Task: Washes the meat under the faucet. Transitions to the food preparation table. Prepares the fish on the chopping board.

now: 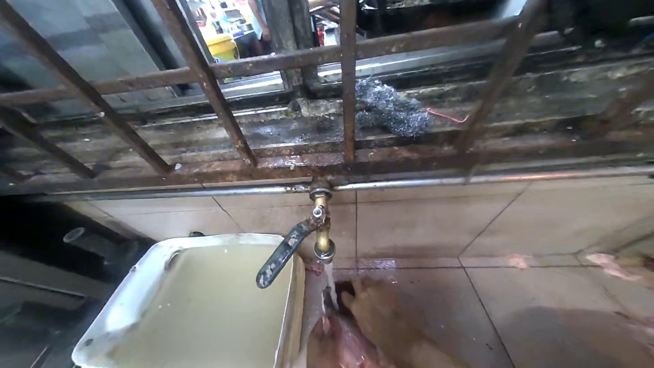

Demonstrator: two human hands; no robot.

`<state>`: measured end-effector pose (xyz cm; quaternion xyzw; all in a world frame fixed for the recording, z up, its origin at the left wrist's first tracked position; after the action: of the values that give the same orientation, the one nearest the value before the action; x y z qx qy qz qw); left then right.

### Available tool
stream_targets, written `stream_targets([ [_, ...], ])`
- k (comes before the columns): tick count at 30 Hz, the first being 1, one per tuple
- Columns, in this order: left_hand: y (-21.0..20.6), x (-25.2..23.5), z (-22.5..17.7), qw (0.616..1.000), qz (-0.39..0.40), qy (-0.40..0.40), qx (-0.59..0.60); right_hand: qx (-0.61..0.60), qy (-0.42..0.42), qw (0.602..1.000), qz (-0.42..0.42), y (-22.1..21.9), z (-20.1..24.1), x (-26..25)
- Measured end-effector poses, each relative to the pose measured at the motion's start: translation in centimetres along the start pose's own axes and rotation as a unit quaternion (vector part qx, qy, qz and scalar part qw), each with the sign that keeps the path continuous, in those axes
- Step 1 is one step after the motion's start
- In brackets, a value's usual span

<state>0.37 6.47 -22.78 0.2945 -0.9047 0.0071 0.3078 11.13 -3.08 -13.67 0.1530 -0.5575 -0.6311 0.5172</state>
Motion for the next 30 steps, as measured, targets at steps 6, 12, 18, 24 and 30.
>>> stream_targets([
  [6,0.0,-0.2,1.6,0.998,0.013,0.031,0.053,-0.149,-0.066,0.987,0.01,0.6,-1.9,0.8],
  [12,-0.1,1.3,2.4,0.983,-0.011,0.122,0.137,0.002,-0.002,1.0,0.003,1.5,-1.1,0.4],
  [18,0.2,2.2,3.5,0.963,-0.001,0.16,0.215,-0.194,-0.063,0.979,0.012,0.0,-1.6,-0.6],
  [24,0.8,3.3,4.8,0.942,-0.046,0.147,0.299,-0.366,-0.122,0.923,0.013,-3.4,-3.1,4.4],
  [30,-2.5,5.4,5.6,0.894,-0.092,0.155,0.411,-0.494,-0.215,0.83,-0.142,-5.7,-2.1,9.6],
])
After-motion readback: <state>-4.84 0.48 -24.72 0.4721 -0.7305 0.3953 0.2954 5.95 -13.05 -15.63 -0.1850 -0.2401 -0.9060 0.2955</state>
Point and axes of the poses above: each hand's wrist, its own x-axis away from the middle knuckle, its own y-axis out of the back of the hand, z = x × y, the point moved 8 cm from there along -x, towards the middle knuckle, and after that the axes turned 6 degrees about y, right-handed, at the moved point
